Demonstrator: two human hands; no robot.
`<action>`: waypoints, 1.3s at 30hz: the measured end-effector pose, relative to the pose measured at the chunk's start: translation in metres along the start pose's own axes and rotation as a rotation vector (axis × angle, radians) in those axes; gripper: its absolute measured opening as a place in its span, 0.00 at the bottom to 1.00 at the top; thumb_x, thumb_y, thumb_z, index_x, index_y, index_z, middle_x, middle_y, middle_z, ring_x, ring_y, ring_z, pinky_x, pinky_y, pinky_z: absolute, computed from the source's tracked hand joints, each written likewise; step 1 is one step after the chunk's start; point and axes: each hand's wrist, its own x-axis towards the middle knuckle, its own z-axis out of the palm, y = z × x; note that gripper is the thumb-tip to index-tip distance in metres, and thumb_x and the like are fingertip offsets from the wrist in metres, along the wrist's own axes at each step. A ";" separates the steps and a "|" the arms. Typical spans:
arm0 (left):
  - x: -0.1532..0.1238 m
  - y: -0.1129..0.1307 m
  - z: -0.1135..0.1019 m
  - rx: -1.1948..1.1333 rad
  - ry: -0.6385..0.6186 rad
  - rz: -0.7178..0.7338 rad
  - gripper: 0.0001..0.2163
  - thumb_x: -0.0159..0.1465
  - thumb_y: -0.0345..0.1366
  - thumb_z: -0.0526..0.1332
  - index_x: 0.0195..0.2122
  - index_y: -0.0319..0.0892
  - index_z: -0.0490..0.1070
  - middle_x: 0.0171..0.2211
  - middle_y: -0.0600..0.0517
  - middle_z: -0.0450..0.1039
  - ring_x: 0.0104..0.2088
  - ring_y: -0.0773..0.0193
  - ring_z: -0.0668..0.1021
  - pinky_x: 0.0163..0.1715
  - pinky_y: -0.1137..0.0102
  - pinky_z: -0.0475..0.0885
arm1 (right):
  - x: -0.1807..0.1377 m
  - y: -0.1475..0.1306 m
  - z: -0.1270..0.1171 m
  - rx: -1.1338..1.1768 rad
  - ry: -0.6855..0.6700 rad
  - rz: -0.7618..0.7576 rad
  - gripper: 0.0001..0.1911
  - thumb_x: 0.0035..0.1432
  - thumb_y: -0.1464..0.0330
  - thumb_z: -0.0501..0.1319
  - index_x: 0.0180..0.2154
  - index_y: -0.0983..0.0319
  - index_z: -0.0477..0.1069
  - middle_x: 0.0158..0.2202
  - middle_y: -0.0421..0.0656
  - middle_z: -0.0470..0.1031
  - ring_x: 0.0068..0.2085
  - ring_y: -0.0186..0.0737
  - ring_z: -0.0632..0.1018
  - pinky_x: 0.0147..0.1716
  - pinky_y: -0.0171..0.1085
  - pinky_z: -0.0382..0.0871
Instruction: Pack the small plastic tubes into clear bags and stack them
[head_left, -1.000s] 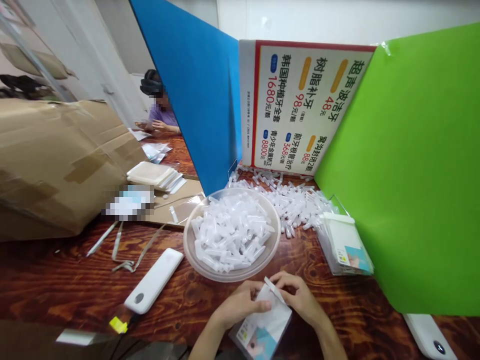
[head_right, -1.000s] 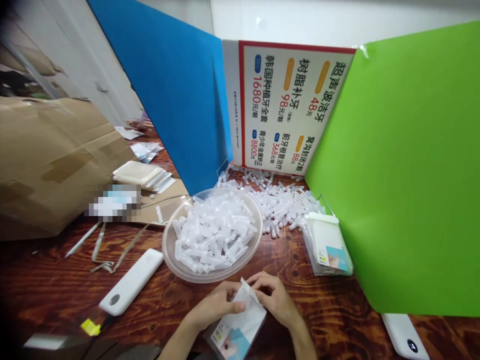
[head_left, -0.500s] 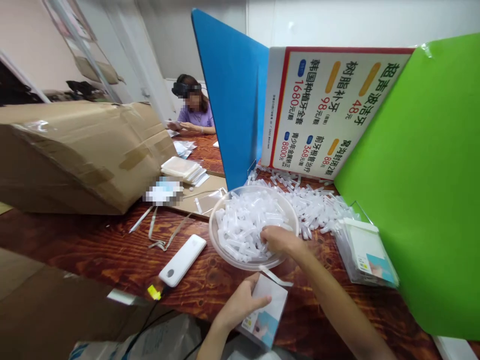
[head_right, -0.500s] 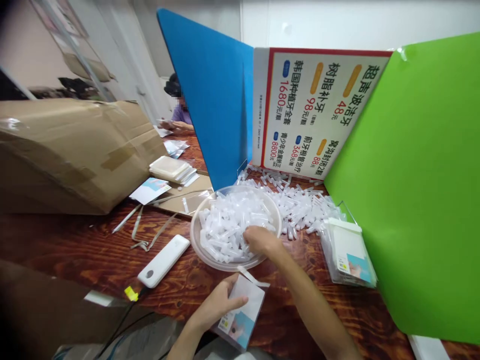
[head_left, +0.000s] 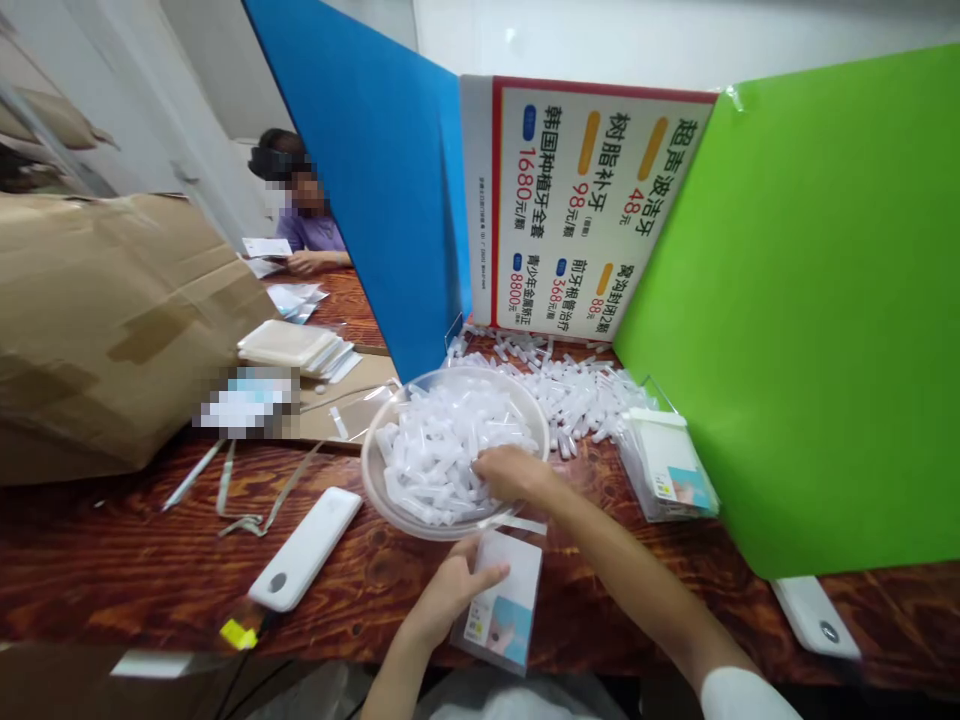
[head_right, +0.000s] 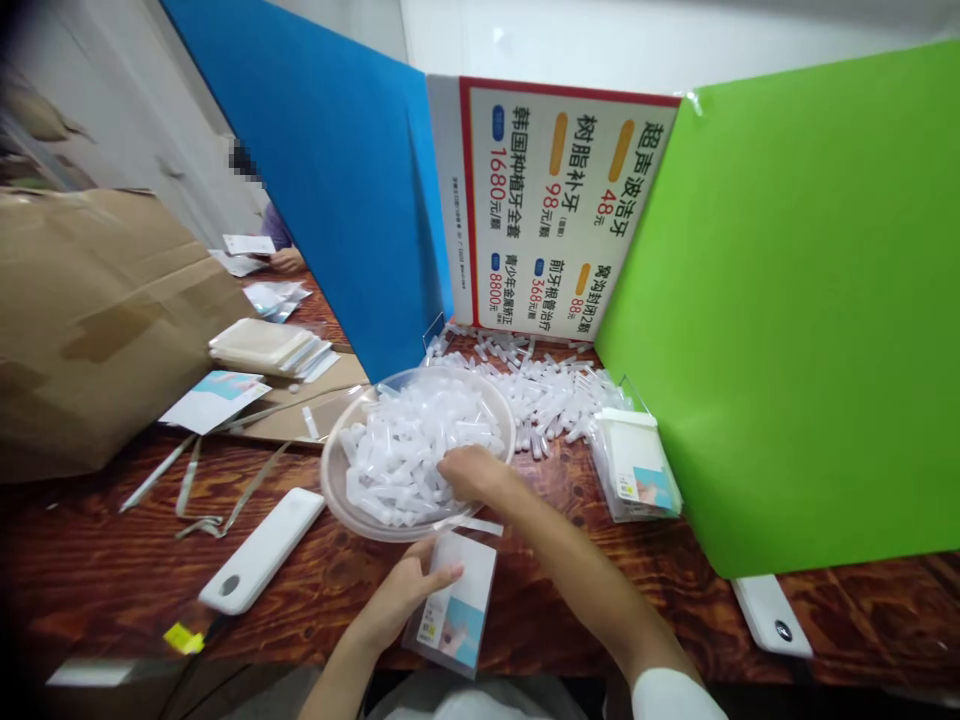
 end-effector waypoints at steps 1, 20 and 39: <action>-0.001 0.000 0.000 -0.013 0.001 0.003 0.29 0.52 0.48 0.76 0.52 0.40 0.76 0.50 0.43 0.80 0.51 0.46 0.79 0.50 0.60 0.74 | -0.003 0.000 0.000 -0.006 0.007 -0.009 0.13 0.53 0.79 0.62 0.39 0.65 0.80 0.42 0.54 0.83 0.42 0.49 0.82 0.39 0.37 0.71; 0.021 -0.012 0.032 -0.155 -0.203 0.001 0.25 0.54 0.54 0.73 0.41 0.36 0.78 0.32 0.49 0.78 0.29 0.65 0.76 0.30 0.74 0.69 | -0.145 0.038 0.114 1.428 1.039 0.393 0.19 0.59 0.58 0.67 0.49 0.57 0.72 0.41 0.44 0.78 0.40 0.43 0.79 0.38 0.38 0.74; 0.036 -0.009 0.088 0.179 -0.183 0.018 0.27 0.56 0.60 0.68 0.36 0.36 0.76 0.30 0.51 0.75 0.30 0.64 0.72 0.31 0.73 0.65 | -0.195 0.003 0.153 1.784 0.917 0.315 0.35 0.62 0.39 0.53 0.30 0.60 0.81 0.35 0.49 0.82 0.41 0.50 0.80 0.43 0.45 0.74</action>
